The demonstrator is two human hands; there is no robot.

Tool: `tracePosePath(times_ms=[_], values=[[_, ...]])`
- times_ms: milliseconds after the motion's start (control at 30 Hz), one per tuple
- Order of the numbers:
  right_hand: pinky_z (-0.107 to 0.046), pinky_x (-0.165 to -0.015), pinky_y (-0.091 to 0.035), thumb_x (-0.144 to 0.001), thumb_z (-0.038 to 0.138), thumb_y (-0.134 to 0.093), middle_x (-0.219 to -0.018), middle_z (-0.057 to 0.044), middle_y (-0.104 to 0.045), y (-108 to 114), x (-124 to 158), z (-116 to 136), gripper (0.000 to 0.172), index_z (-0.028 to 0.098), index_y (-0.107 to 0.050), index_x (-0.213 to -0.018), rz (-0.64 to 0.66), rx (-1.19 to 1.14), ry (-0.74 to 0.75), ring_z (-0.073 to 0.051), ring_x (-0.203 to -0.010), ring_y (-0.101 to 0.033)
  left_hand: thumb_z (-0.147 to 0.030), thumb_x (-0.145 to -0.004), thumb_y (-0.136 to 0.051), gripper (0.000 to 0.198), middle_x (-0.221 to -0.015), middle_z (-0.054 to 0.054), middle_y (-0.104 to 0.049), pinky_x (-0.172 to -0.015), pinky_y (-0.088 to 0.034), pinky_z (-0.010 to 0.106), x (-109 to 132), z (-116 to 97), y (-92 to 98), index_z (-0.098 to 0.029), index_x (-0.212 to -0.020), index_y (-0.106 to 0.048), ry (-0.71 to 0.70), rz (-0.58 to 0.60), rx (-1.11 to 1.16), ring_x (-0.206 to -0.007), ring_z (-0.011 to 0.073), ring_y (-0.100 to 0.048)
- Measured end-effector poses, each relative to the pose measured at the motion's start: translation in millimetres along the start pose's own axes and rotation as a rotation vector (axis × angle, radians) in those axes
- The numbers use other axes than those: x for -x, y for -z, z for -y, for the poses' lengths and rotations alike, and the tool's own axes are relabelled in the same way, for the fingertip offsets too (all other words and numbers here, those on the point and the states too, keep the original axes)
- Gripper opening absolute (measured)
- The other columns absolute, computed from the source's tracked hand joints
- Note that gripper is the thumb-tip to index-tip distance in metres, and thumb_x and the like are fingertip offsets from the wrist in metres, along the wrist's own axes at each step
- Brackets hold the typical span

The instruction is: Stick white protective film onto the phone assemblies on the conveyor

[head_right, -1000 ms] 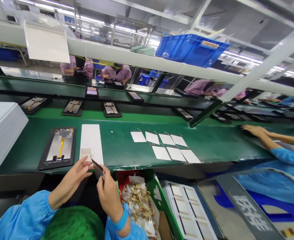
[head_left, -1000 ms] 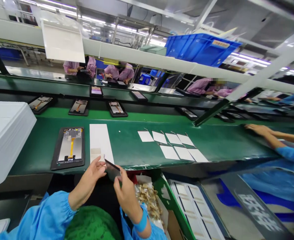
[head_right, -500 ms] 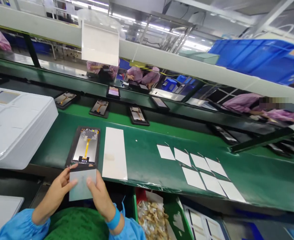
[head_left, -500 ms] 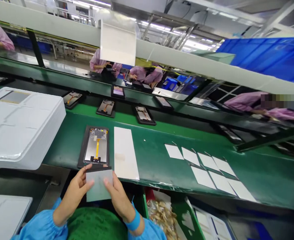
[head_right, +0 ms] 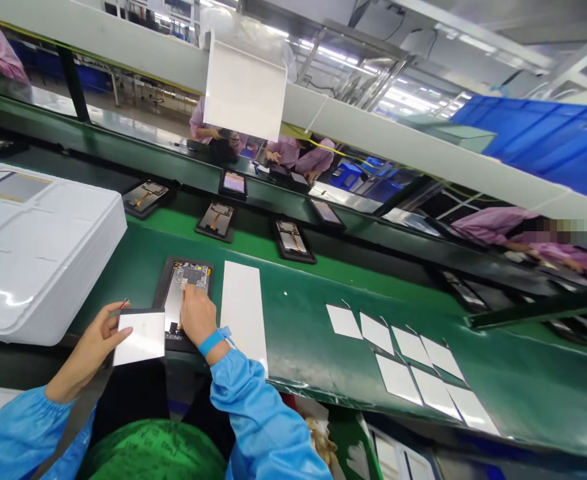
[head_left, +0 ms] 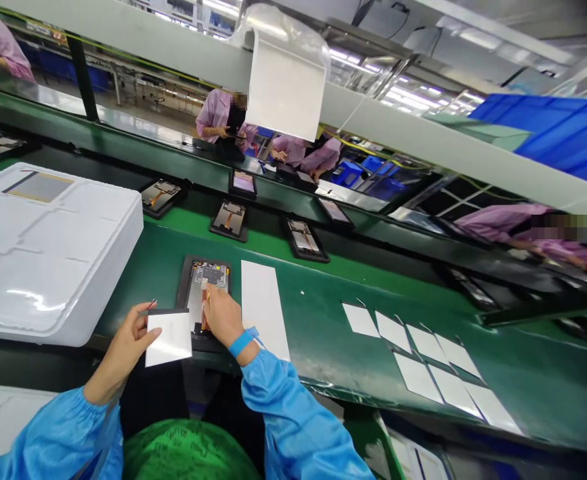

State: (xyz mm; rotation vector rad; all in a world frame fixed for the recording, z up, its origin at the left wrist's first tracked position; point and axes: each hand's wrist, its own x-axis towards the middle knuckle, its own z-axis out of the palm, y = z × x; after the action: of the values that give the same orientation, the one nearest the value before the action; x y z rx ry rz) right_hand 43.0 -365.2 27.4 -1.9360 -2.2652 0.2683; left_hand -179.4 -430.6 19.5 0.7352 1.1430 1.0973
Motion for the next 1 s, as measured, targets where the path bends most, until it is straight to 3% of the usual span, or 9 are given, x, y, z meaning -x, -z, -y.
tracePosePath(times_ms=[133,233,367,500,600,733,1000], values=[[-0.029,-0.074,-0.046,-0.088,0.015,-0.055,-0.091,-0.004,-0.072,4.5,-19.0,-15.6,0.043,0.021,-0.051,-0.13,0.14,-0.187,-0.131,-0.021,-0.085,-0.068,-0.037,-0.073,-0.079,0.072,-0.104,0.008,-0.071,-0.072,-0.054,0.033,-22.0,-1.1,-3.9,-0.022,-0.133,-0.043,-0.032,0.089,-0.1,-0.082,0.0227,-0.071],[-0.027,-0.075,-0.047,-0.09,0.018,-0.053,-0.09,-0.003,-0.072,7.5,-25.3,-26.7,0.039,0.019,-0.05,-0.129,0.138,-0.326,-0.148,-0.019,-0.088,-0.068,-0.037,-0.073,-0.078,0.068,-0.094,0.006,-0.07,-0.066,-0.053,0.031,-38.9,-3.9,-12.0,-0.02,-0.129,-0.044,-0.051,0.115,-0.202,-0.077,0.022,-0.07],[-0.033,-0.084,-0.047,-0.092,0.032,-0.058,-0.113,-0.012,-0.067,5.5,-20.6,-17.6,0.043,0.019,-0.048,-0.131,0.032,-0.131,-0.083,-0.024,-0.103,-0.065,-0.035,-0.07,-0.078,0.064,-0.083,0.001,-0.068,-0.061,-0.049,0.027,-53.6,-8.8,-19.1,-0.018,-0.124,-0.049,-0.089,0.106,-0.271,-0.068,0.0186,-0.067],[-0.034,-0.084,-0.047,-0.09,0.016,-0.053,-0.11,-0.012,-0.069,2.8,-24.3,-9.7,0.048,0.02,-0.043,-0.136,0.054,-0.055,-0.072,-0.024,-0.1,-0.067,-0.035,-0.068,-0.079,0.064,-0.078,0.0,-0.067,-0.06,-0.047,0.026,-59.1,-11.8,-21.3,-0.019,-0.123,-0.051,-0.102,0.079,-0.273,-0.066,0.0181,-0.066],[-0.031,-0.075,-0.048,-0.081,0.012,-0.057,-0.089,-0.005,-0.073,2.5,-36.3,-23.4,0.051,0.019,-0.048,-0.132,0.099,-0.339,-0.168,-0.022,-0.084,-0.069,-0.034,-0.065,-0.081,0.066,-0.084,0.003,-0.07,-0.062,-0.049,0.028,-64.5,-10.8,-28.6,-0.019,-0.122,-0.051,-0.085,0.101,-0.245,-0.069,0.0199,-0.068],[-0.028,-0.066,-0.048,-0.079,0.012,-0.056,-0.068,0.003,-0.069,3.9,-46.9,-49.4,0.044,0.016,-0.052,-0.123,0.108,-0.713,-0.233,-0.016,-0.064,-0.065,-0.033,-0.065,-0.082,0.065,-0.083,0.003,-0.071,-0.064,-0.05,0.03,-76.2,-5.3,-47.3,-0.018,-0.12,-0.05,-0.086,0.126,-0.238,-0.071,0.0209,-0.069],[-0.028,-0.069,-0.048,-0.078,0.032,-0.06,-0.079,0.0,-0.067,21.9,-16.9,-90.0,0.034,0.014,-0.061,-0.108,-0.049,-1.095,-0.251,-0.014,-0.071,-0.061,-0.029,-0.065,-0.083,0.063,-0.085,0.005,-0.072,-0.066,-0.051,0.03,-86.8,4.3,-72.0,-0.017,-0.118,-0.052,-0.08,0.154,-0.209,-0.072,0.02,-0.069]])
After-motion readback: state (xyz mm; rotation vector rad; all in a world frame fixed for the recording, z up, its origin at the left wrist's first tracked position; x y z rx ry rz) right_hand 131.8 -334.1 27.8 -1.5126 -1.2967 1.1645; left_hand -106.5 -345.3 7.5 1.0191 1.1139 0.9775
